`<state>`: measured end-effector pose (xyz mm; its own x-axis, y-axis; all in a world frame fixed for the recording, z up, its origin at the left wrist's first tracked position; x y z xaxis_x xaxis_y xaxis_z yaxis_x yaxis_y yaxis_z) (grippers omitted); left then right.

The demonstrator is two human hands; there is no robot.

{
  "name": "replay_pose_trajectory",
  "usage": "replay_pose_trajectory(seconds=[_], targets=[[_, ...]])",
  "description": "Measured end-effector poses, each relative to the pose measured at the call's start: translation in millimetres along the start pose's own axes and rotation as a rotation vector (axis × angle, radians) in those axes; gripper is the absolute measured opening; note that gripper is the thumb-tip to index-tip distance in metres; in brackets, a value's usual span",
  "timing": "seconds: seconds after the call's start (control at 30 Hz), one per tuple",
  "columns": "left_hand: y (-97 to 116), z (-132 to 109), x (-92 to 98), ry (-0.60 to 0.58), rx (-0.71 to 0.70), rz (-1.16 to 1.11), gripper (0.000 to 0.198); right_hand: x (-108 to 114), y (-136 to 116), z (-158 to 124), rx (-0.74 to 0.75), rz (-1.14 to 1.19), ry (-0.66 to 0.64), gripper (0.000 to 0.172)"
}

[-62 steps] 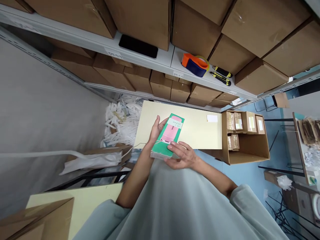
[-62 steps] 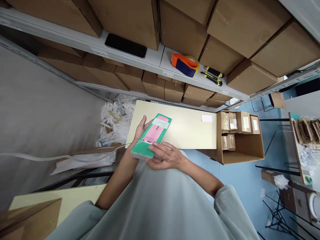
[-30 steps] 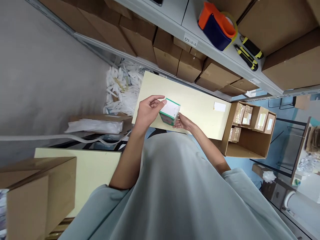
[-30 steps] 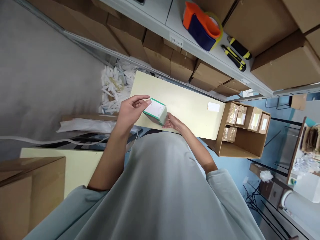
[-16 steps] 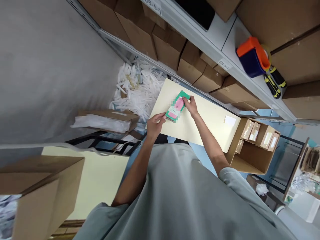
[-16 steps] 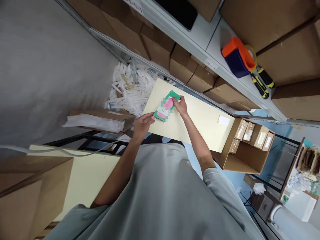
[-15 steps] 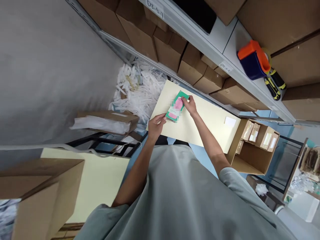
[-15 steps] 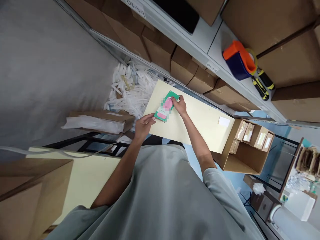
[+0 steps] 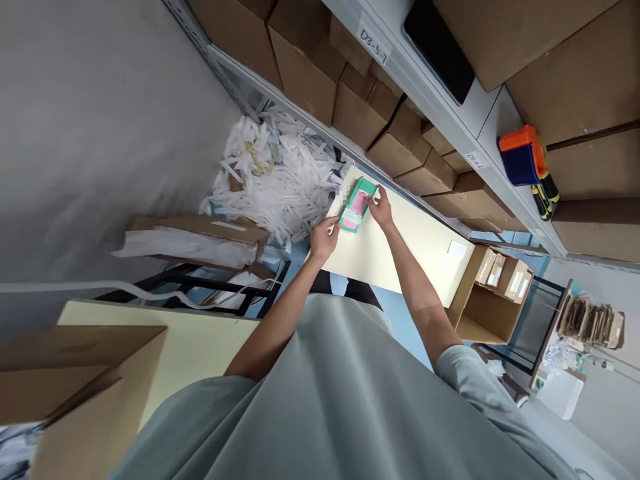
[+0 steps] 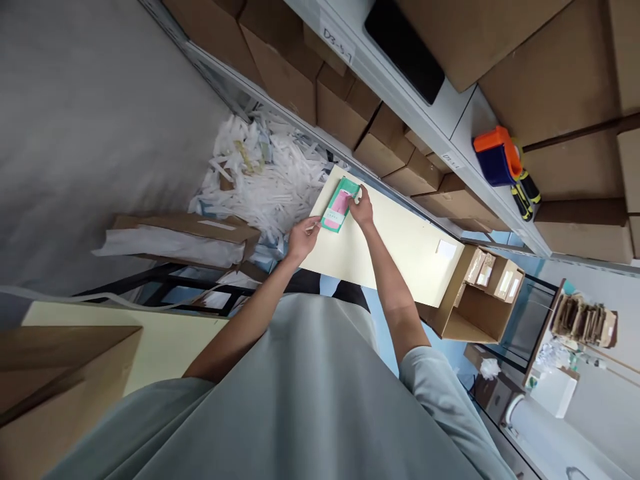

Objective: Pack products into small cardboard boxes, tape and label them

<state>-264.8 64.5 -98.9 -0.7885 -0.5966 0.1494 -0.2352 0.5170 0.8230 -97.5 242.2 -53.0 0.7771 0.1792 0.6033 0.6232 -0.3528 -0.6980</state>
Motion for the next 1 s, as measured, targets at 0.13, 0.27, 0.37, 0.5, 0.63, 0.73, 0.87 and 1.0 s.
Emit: replay_pose_trajectory(seconds=[0.13,0.27,0.37,0.5,0.63,0.73,0.87,1.0], targets=[[23,-20,6.2,0.001,-0.049,-0.045,0.024,13,-13,-39,0.073,-0.032,0.064,0.066],[42,-51,22.6,0.065,-0.106,-0.14,0.016,21,-18,-81,0.159,0.02,0.024,0.057],[42,-80,43.1,0.161,-0.148,-0.19,0.011,27,-18,-107,0.255,0.083,-0.02,0.053],[21,-132,87.1,0.327,-0.204,-0.239,0.006,21,-8,-144,0.352,0.213,-0.144,0.051],[-20,-212,144.7,0.499,-0.223,-0.218,0.01,-19,20,-198,0.317,0.32,-0.373,0.048],[-52,-295,180.1,0.623,-0.18,-0.151,0.017,-53,43,-256,0.276,0.323,-0.565,0.046],[-77,-407,196.8,0.683,-0.126,-0.037,0.026,-75,66,-341,0.311,0.289,-0.85,0.043],[-92,-477,200.8,0.697,-0.11,-0.062,0.035,-85,94,-414,0.321,0.198,-1.13,0.036]])
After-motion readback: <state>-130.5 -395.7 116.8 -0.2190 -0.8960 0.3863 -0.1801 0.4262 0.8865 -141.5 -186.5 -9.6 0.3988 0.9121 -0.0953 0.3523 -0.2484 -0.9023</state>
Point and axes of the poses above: each hand's wrist, its own z-axis towards the middle knuckle, its own x-axis out of the back of the hand, y = z × x, the point moved 8 cm from there along z, towards the middle knuckle, and after that the axes turned 12 degrees about y, right-handed, at the moved point
